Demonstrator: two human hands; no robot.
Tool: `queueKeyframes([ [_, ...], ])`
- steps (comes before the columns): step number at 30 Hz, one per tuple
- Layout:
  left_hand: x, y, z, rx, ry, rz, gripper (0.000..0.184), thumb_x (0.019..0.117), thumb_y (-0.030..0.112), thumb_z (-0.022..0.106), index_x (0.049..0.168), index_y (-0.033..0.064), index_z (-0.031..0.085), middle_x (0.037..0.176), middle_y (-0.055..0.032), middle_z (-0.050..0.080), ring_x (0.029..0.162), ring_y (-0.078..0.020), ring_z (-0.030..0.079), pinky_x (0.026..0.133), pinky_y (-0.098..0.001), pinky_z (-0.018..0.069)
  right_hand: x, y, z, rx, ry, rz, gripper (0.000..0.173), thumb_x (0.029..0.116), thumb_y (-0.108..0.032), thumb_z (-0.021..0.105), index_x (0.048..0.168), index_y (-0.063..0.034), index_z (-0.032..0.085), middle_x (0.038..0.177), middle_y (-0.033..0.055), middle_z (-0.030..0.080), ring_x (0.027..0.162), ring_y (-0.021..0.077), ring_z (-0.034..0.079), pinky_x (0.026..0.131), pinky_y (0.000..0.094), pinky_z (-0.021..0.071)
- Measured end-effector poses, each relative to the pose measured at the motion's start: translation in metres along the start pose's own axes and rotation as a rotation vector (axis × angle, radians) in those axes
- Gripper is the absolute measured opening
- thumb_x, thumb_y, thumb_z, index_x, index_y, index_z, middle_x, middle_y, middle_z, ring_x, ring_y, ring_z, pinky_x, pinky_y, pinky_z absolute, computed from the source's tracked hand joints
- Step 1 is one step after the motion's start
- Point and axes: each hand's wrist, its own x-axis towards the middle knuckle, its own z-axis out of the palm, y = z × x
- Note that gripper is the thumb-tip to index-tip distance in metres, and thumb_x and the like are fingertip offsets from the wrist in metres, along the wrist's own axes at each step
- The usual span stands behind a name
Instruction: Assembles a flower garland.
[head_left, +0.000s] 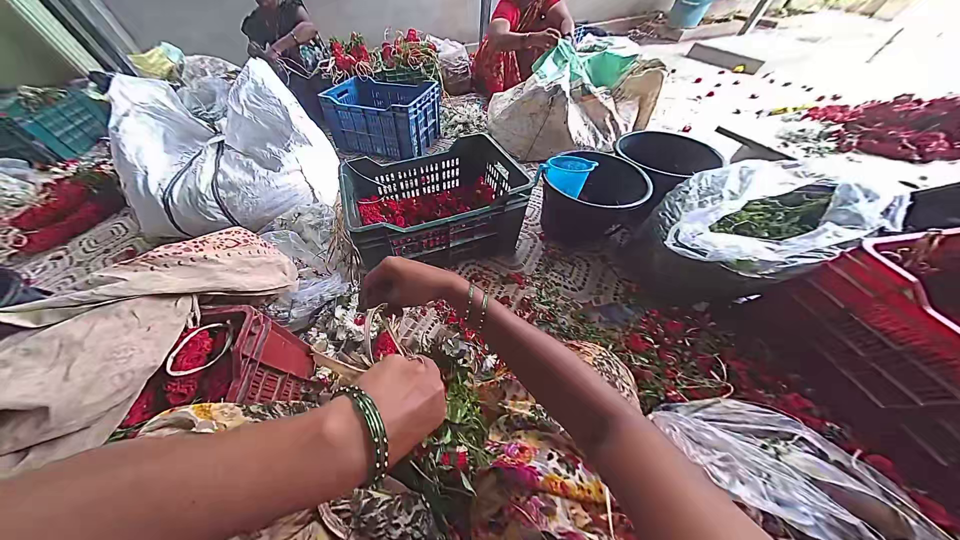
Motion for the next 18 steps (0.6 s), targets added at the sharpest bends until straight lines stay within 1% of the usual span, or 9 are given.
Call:
queueKeyframes([
  [4,0.004,-0.019,-0.009,-0.127,-0.003,0.001,0.017,0.0978,-0.009,0.049,0.108,-0.0104,0.062,0.112,-0.0272,0.063,0.104,-0.0453,0.065,0.081,-0.0558,0.0547,0.021,-0.026,0.003,-0.003,-0.007,0.011,0.017,0.1018,-0.005,0.061,0.109,0.0077,0.070,0.069,0.0088,0.067,0.052,0.0076,0.059,0.054,0.0244,0.0517],
  [6,0.008,-0.031,-0.009,-0.239,0.007,-0.007,0.014,0.1010,0.000,0.053,0.106,-0.0094,0.063,0.107,-0.0273,0.065,0.105,-0.0458,0.064,0.084,-0.0588,0.0523,0.018,-0.028,0.005,-0.179,0.065,0.052,0.022,0.1005,-0.011,0.065,0.117,0.0023,0.069,0.079,0.0109,0.071,0.063,0.0143,0.066,0.064,0.0327,0.0575],
  [8,0.020,-0.047,0.001,-0.344,0.048,-0.004,0.013,0.0963,0.006,0.063,0.094,-0.0051,0.068,0.093,-0.0211,0.067,0.094,-0.0387,0.065,0.081,-0.0569,0.0504,-0.004,-0.028,0.011,-0.268,0.290,0.061,0.027,0.0982,-0.011,0.066,0.123,0.0000,0.067,0.093,0.0143,0.073,0.079,0.0232,0.071,0.078,0.0429,0.0578],
  [10,0.034,-0.071,0.020,-0.437,0.111,0.074,0.017,0.0936,0.015,0.071,0.086,0.0001,0.071,0.084,-0.0135,0.065,0.084,-0.0298,0.064,0.076,-0.0515,0.0504,-0.041,-0.039,0.028,-0.276,0.594,0.045,0.021,0.0995,-0.007,0.062,0.119,-0.0021,0.065,0.095,0.0127,0.071,0.076,0.0203,0.069,0.067,0.0363,0.0579],
  [12,0.083,-0.107,0.095,-0.559,0.714,0.411,0.023,0.0715,0.030,0.080,0.060,0.0162,0.066,0.058,0.0025,0.058,0.053,-0.0113,0.056,0.047,-0.0353,0.0446,-0.069,-0.044,0.043,-0.317,0.842,-0.091,0.017,0.0984,-0.009,0.062,0.113,-0.0016,0.068,0.098,0.0078,0.070,0.079,0.0102,0.067,0.066,0.0250,0.0568],
  [14,0.114,-0.117,0.121,-0.707,0.939,0.598,0.022,0.0669,0.029,0.083,0.060,0.0188,0.065,0.057,0.0063,0.059,0.050,-0.0045,0.055,0.043,-0.0276,0.0421,-0.092,-0.045,0.068,-0.321,0.956,-0.274,0.011,0.0933,-0.012,0.066,0.099,-0.0034,0.070,0.093,0.0033,0.070,0.083,0.0057,0.066,0.071,0.0216,0.0571],
  [15,0.098,-0.112,0.105,-0.687,0.812,0.520,0.022,0.0715,0.026,0.083,0.063,0.0141,0.066,0.060,0.0028,0.060,0.055,-0.0083,0.056,0.049,-0.0305,0.0442,-0.101,-0.049,0.084,-0.349,0.950,-0.306,0.009,0.0934,-0.017,0.068,0.095,-0.0080,0.070,0.090,0.0008,0.069,0.086,0.0050,0.065,0.075,0.0204,0.0561],
  [16,0.061,-0.098,0.058,-0.680,0.368,0.250,0.021,0.0868,0.018,0.079,0.075,0.0037,0.069,0.074,-0.0057,0.063,0.071,-0.0174,0.059,0.067,-0.0392,0.0475,-0.106,-0.054,0.099,-0.412,0.930,-0.308,0.008,0.0934,-0.019,0.069,0.093,-0.0105,0.071,0.086,0.0008,0.068,0.086,0.0068,0.064,0.077,0.0207,0.0528],
  [18,0.045,-0.081,0.019,-0.754,0.081,-0.007,0.024,0.0935,0.017,0.074,0.079,-0.0009,0.070,0.076,-0.0084,0.063,0.074,-0.0186,0.058,0.069,-0.0402,0.0460,-0.107,-0.062,0.129,-0.677,0.870,-0.251,0.010,0.0953,-0.016,0.066,0.097,-0.0107,0.075,0.078,0.0042,0.061,0.078,0.0158,0.057,0.074,0.0280,0.0447],
])
